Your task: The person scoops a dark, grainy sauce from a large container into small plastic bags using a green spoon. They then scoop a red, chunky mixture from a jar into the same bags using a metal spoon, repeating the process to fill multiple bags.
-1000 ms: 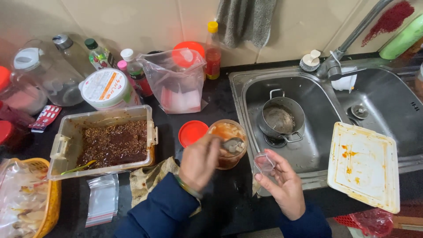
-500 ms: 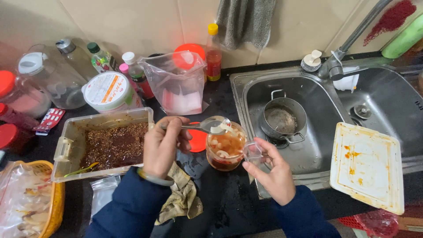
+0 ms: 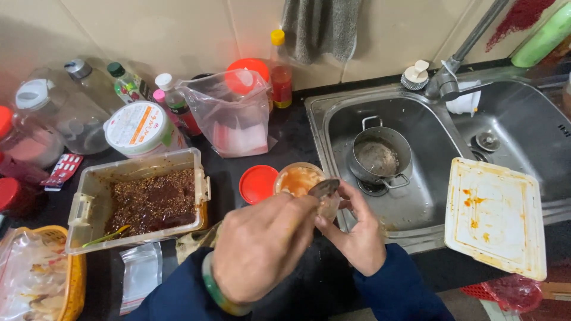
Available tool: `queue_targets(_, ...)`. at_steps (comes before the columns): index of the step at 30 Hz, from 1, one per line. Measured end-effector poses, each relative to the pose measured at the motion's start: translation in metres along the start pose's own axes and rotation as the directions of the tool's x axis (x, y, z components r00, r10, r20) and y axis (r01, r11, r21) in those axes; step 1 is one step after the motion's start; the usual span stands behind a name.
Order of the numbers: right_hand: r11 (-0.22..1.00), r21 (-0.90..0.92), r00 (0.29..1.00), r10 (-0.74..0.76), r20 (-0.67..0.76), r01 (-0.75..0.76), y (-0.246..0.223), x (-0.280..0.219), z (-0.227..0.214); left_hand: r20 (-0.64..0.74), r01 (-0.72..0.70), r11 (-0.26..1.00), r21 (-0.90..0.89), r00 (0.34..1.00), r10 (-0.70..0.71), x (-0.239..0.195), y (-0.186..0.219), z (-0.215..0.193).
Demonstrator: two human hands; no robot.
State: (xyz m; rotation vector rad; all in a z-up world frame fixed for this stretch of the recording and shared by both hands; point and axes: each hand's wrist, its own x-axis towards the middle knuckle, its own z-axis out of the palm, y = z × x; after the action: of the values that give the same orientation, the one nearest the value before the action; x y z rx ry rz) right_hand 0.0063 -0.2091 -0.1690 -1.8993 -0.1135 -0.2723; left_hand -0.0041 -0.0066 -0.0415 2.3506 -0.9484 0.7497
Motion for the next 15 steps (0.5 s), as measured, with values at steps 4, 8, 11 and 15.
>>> queue_targets(4, 0.988, 0.143, 0.998, 0.048, 0.032, -0.052, 0.000, 0.002, -0.011, -0.067, 0.064, 0.992, -0.106, 0.995, -0.072, 0.006, -0.018, -0.001)
queue_targets(8, 0.700, 0.690, 0.963, -0.011, 0.271, -0.186, 0.004, 0.003, -0.030, 0.171, 0.397, 0.916, -0.065, 0.908, -0.382, -0.010, -0.067, 0.045)
queue_targets(11, 0.415, 0.859, 0.902, -0.168, 0.397, -0.300, 0.002, 0.003, -0.036, 0.317, 0.569, 0.811, -0.136, 0.800, -0.509, -0.029, -0.101, 0.091)
queue_targets(15, 0.381, 0.856, 0.854, -0.246, 0.459, -0.350, -0.001, -0.002, -0.034, 0.465, 0.797, 0.567, -0.206, 0.590, -0.660, -0.035, -0.109, 0.077)
